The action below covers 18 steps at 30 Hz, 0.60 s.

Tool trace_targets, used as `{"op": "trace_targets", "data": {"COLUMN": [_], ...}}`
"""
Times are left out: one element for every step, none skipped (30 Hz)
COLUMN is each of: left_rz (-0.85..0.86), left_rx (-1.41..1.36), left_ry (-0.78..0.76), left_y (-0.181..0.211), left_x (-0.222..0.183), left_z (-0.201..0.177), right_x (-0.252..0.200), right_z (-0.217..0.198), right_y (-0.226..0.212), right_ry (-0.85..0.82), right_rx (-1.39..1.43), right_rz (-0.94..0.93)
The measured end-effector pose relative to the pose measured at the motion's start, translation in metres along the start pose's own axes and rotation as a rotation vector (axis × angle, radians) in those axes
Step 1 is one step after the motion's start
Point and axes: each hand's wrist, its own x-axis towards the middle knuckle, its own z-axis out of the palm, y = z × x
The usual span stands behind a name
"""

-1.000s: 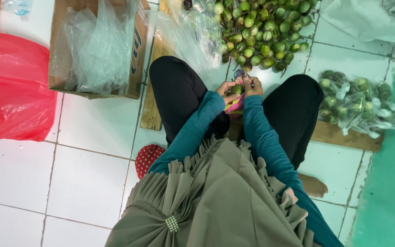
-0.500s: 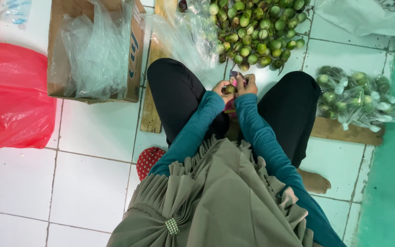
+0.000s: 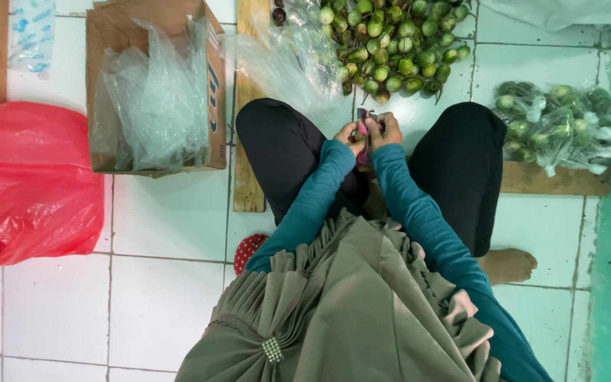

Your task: Packaging individual fruits into small plastic bags while sitting on the floor

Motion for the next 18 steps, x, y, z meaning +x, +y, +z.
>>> {"op": "trace_targets", "data": {"left_rz": [0.001,0.05,0.1,0.103,0.027,-0.051,-0.05,0.094,0.237,0.234,0.206,0.175,0.17,0.226,0.282,0.292,0.211,0.125], "left_rx": [0.008,0.174,0.34,0.35,0.003,-0.343,-0.332,0.044,0.421,0.423,0.354,0.281,0.28,0.413,0.547,0.547,0.396,0.249], "left_ry": [0.0,0.008,0.016,0.008,-0.012,-0.031,-0.038,-0.047,-0.058,-0.06,-0.024,0.016,0.018,0.079,0.141,0.138,0.115,0.086], "left_y": [0.008,0.016,0.023,0.014,0.005,-0.004,0.009,0.018,0.026,0.027,0.029,0.027,0.029,0.032,0.035,0.037,0.039,0.038], "left_x": [-0.011,-0.019,-0.028,-0.02,-0.012,-0.005,-0.014,-0.026,-0.038,-0.034,-0.029,-0.026,-0.028,-0.028,-0.029,-0.029,-0.029,-0.031], "left_z": [0.006,0.013,0.021,0.016,0.012,0.007,0.021,0.034,0.047,0.046,0.044,0.042,0.038,0.035,0.032,0.036,0.04,0.044], "right_x": [-0.003,-0.003,-0.004,0.001,0.007,0.012,0.023,0.031,0.04,0.032,0.025,0.015,0.007,0.001,-0.006,0.002,0.009,0.014], "right_z": [0.004,0.006,0.008,0.007,0.005,0.004,0.006,0.007,0.009,0.007,0.005,0.003,0.007,0.01,0.012,0.01,0.007,0.003], "right_y": [-0.001,-0.001,-0.002,0.0,0.001,0.004,0.012,0.022,0.032,0.018,0.003,-0.01,-0.012,-0.016,-0.019,-0.011,-0.003,0.007], "right_ry": [0.003,-0.005,-0.012,-0.001,0.015,0.03,0.039,0.056,0.074,0.077,0.053,0.025,0.024,0.002,-0.02,-0.017,-0.003,0.015], "right_rx": [0.007,0.011,0.015,0.021,0.0,-0.019,-0.011,-0.009,-0.007,-0.007,0.009,0.022,0.02,0.039,0.059,0.063,0.066,0.07], "right_rz": [0.001,-0.036,-0.074,-0.076,0.007,0.089,0.088,0.111,0.135,0.138,0.122,0.108,0.113,0.08,0.048,0.039,0.065,0.096]}}
